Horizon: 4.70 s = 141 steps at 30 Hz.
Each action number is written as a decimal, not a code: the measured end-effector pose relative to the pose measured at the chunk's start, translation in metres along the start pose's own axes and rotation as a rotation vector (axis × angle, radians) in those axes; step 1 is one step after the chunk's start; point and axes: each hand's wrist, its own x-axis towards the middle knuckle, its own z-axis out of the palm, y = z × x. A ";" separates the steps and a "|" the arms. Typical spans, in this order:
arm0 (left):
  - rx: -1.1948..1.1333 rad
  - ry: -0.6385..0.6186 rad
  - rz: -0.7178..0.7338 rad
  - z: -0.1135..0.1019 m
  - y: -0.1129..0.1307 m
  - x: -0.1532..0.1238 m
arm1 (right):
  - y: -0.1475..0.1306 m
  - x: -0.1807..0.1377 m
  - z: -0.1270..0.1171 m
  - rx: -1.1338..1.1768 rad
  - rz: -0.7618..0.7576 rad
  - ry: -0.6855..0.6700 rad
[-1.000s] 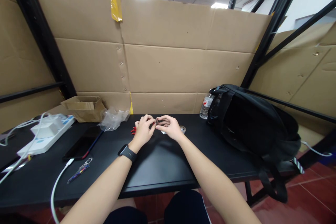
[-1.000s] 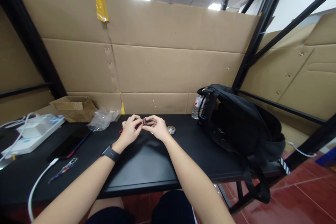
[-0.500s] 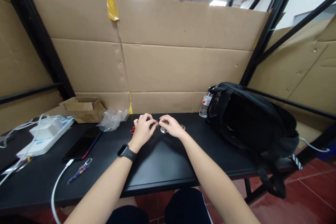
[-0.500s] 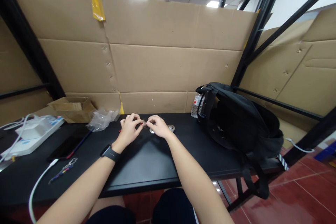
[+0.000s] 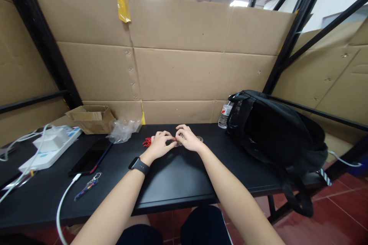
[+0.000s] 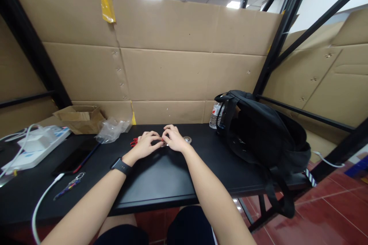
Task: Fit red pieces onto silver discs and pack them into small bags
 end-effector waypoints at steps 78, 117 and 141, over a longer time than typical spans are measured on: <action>-0.401 0.327 -0.011 0.002 -0.008 0.012 | -0.019 0.005 0.010 0.624 0.116 0.155; 0.186 0.173 -0.302 -0.022 -0.036 0.004 | 0.028 0.006 -0.024 -0.206 0.262 0.232; 0.213 0.483 -0.247 -0.043 -0.032 0.001 | 0.053 -0.008 -0.040 -0.399 0.619 0.109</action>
